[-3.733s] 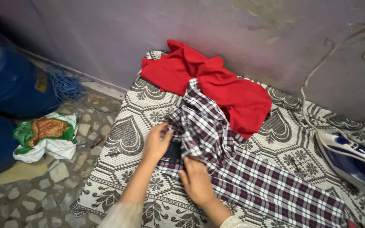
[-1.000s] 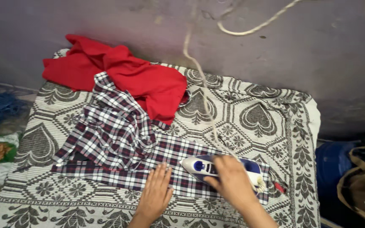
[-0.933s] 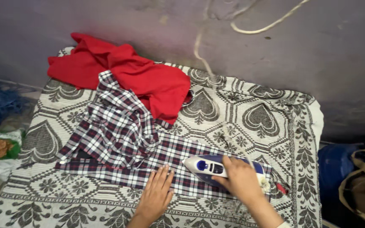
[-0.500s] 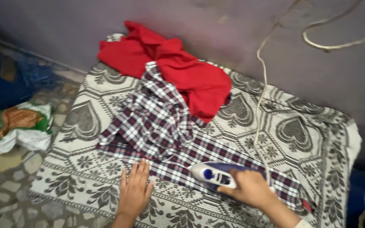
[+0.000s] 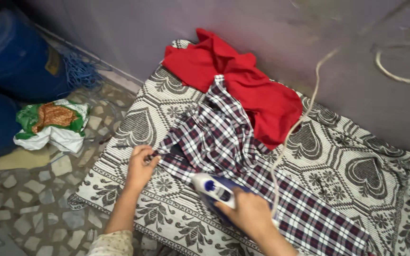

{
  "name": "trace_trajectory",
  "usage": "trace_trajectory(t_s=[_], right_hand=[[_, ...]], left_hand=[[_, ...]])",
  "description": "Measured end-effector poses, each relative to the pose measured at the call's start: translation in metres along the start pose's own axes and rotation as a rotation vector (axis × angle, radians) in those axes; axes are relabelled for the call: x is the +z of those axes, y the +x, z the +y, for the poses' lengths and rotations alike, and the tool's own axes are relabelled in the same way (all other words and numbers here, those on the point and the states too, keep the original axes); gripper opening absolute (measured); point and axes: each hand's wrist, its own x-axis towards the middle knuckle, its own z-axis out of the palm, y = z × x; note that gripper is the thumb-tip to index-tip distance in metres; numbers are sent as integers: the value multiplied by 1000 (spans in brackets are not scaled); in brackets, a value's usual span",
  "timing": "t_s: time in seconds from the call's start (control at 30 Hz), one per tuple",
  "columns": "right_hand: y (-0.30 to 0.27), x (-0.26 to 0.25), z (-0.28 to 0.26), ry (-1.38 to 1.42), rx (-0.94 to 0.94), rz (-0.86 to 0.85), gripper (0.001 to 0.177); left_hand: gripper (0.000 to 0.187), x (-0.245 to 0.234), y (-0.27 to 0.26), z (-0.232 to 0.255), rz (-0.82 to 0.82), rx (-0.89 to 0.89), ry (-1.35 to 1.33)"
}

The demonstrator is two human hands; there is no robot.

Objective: The person irons a plaid shirt on a patterned surface. They repeatedly smooth the fabric with their hands and use a steam iron to press different sections, including the sleeves and body, before folding the shirt at the end.

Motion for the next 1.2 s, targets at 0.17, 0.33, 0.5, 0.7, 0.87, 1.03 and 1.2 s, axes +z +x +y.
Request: trace_trajectory(t_s=[0.17, 0.33, 0.5, 0.7, 0.87, 1.03, 1.2], right_hand=[[-14, -4, 36, -99, 76, -27, 64], [-1, -3, 6, -76, 34, -80, 61], [24, -2, -65, 54, -61, 6, 62], [40, 7, -109, 12, -74, 2, 58], [28, 1, -80, 11, -28, -44, 56], [13, -6, -52, -58, 37, -79, 59], [31, 0, -84, 20, -31, -97, 55]], left_hand=[[22, 3, 17, -3, -149, -125, 106], [22, -7, 30, 6, -225, -148, 194], [18, -16, 35, 10, -348, -288, 197], [18, -17, 33, 20, -272, -288, 255], [18, -17, 34, 19, -294, -297, 262], [19, -12, 34, 8, -283, -285, 264], [19, -4, 32, -6, -252, -278, 274]])
